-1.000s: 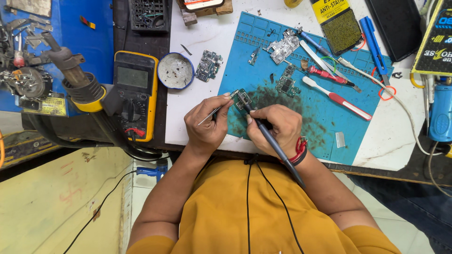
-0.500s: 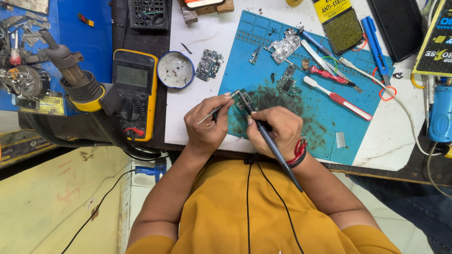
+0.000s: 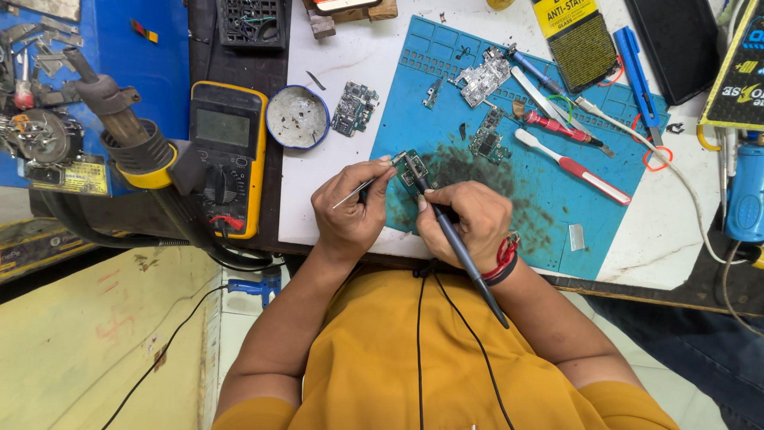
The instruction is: The person solders components on a green circuit board at a repair workbench, holding the board with tweezers while applying a soldering iron. They then use a hot air gun to heat the board, dip the iron in flux, and continue soldering and repositioning the board.
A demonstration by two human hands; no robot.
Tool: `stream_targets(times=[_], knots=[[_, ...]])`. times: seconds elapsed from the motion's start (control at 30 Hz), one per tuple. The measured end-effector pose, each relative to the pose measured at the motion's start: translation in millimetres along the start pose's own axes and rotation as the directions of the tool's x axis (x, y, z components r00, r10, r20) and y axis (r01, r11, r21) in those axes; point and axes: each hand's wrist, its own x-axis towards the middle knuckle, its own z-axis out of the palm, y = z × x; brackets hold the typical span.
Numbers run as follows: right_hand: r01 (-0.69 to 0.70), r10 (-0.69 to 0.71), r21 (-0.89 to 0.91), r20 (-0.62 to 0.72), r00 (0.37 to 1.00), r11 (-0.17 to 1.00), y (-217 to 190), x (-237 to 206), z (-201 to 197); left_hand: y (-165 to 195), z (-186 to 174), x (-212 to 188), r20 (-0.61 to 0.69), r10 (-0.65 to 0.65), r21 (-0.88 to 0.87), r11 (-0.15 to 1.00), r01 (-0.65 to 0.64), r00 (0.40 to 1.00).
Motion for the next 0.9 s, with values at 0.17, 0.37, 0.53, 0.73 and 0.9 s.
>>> stream_targets(times=[0.17,0.37,0.53,0.73,0.9], knots=[[0.008,-0.008,0.005,-0.002,1.0,1.0,1.5,-0.4,1.4,1.6,-0.6,0.3,-0.012,-0.05,-0.018,0.999,0.05,0.999],[0.02,-0.019,0.045,-0.012,1.0,0.999,5.3,-2.4,1.2,1.1,0.3,-0.5,-0.017,-0.081,-0.042,0.996,0.08,0.997],[0.057,-0.057,0.086,0.0,0.998,0.995,7.7,-2.5,1.7,-0.1,0.3,-1.1,-0.016,-0.09,-0.051,0.995,0.089,0.996],[0.059,-0.062,0.077,0.032,0.998,0.995,7.6,-0.9,1.7,0.5,-0.7,-1.0,-0.011,-0.088,-0.047,0.995,0.087,0.996],[0.052,-0.056,0.085,0.039,0.998,0.995,5.5,1.3,1.1,1.4,-1.0,-0.4,-0.009,-0.085,-0.04,0.996,0.084,0.996]])
